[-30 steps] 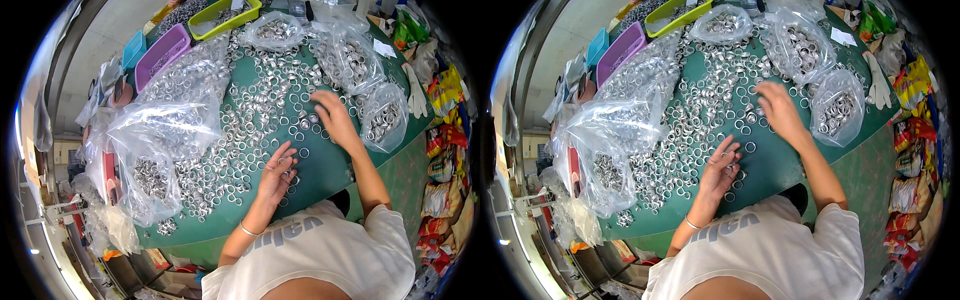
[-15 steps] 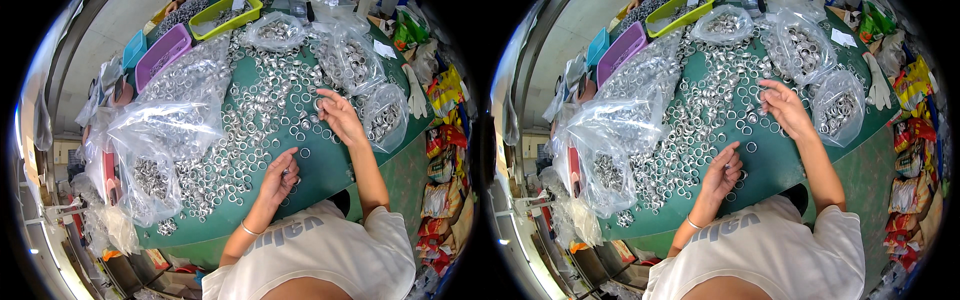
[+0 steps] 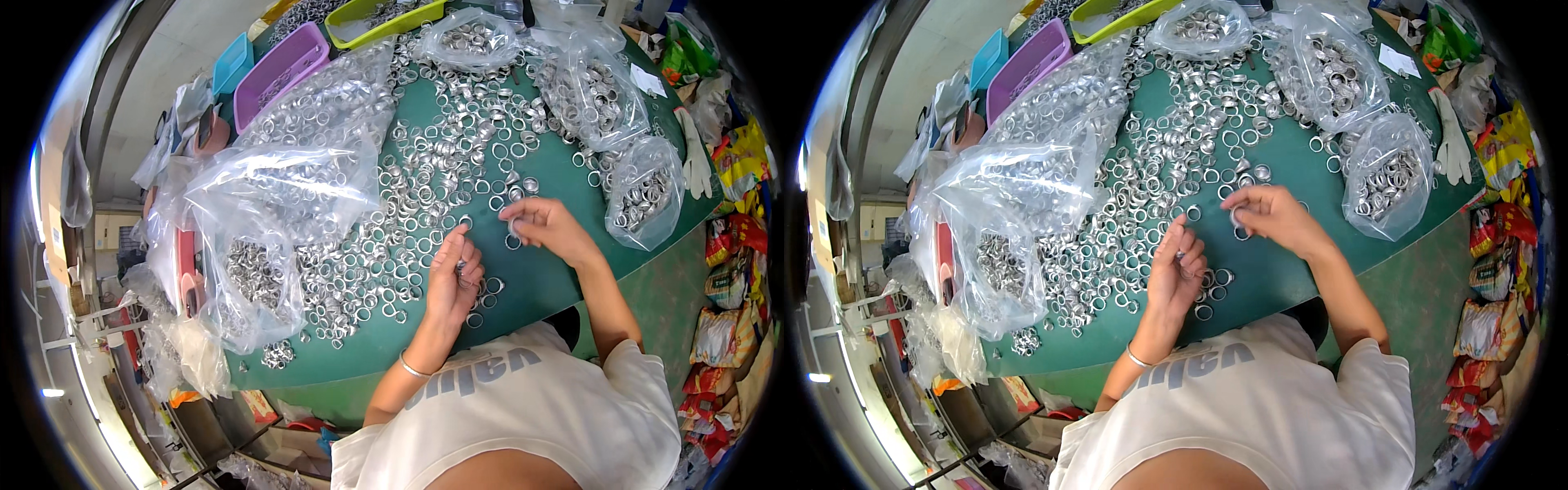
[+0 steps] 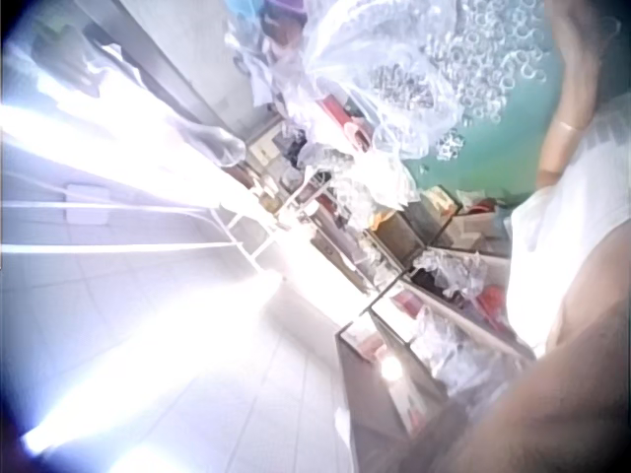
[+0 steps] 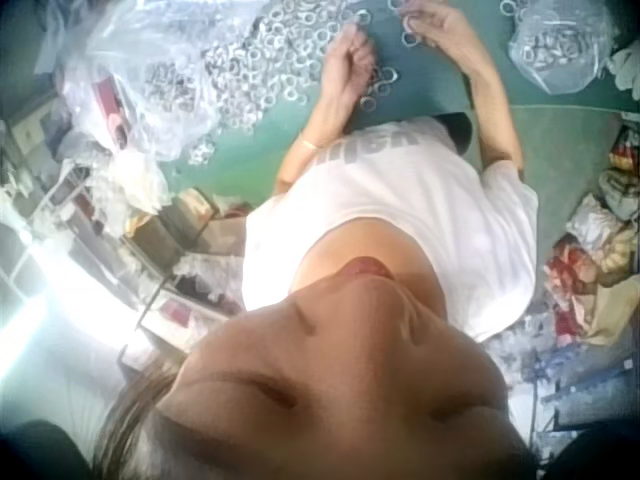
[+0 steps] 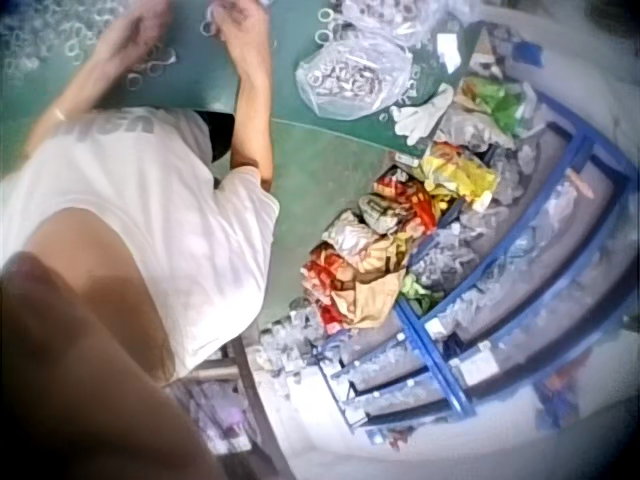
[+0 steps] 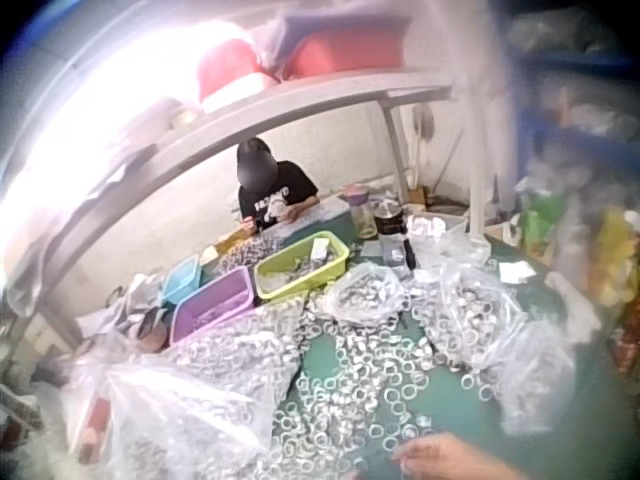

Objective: The person sorts small metal rings by hand on a green table, picking them up from a large pile and placing them into colored plastic containers.

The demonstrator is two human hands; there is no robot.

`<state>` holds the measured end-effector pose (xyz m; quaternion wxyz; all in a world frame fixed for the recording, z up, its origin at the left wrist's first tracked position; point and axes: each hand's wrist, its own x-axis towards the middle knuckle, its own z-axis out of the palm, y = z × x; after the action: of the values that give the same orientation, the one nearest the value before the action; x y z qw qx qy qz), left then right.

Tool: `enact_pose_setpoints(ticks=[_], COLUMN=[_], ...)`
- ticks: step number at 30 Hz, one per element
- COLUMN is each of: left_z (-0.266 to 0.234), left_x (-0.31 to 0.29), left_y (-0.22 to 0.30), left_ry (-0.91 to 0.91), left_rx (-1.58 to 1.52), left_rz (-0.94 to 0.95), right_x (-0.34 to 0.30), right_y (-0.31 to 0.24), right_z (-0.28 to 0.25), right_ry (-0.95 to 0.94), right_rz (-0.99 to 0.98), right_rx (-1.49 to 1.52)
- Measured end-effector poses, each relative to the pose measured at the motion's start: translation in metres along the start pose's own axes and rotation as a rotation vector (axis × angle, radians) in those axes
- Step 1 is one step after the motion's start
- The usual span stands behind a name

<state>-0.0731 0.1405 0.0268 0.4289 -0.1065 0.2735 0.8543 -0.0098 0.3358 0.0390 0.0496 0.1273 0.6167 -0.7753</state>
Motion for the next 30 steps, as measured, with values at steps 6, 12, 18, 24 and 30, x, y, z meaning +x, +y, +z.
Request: enact_pose_setpoints(ticks=[6,12,18,24,30], left_z=[-0.002,-0.003,-0.006,-0.008,-0.007], left_x=[-0.003,-0.004,-0.004,-0.004,-0.003], left_y=[0.005,0.011,0.016,0.020,0.020], left_ry=[0.029,0.064,0.078,0.092,0.080], left_rx=[-0.036,-0.023,-0.006,-0.010,-0.003], left_rz=[0.021,0.042,0.095,0.125,0.114], right_x=[-0.007,-0.009,-0.016,-0.016,-0.016], right_y=[0.009,0.011,0.014,0.001,0.012], right_z=[0.019,0.007,0.000,0.009,0.024], right_ry=[-0.058,0.101,0.174,0.146,-0.325], right_rz=[-0.285,-0.325,-0.315,-0.426,-0.153], right_rx=[-0.662,-0.848,-1.168,-1.068,-0.861])
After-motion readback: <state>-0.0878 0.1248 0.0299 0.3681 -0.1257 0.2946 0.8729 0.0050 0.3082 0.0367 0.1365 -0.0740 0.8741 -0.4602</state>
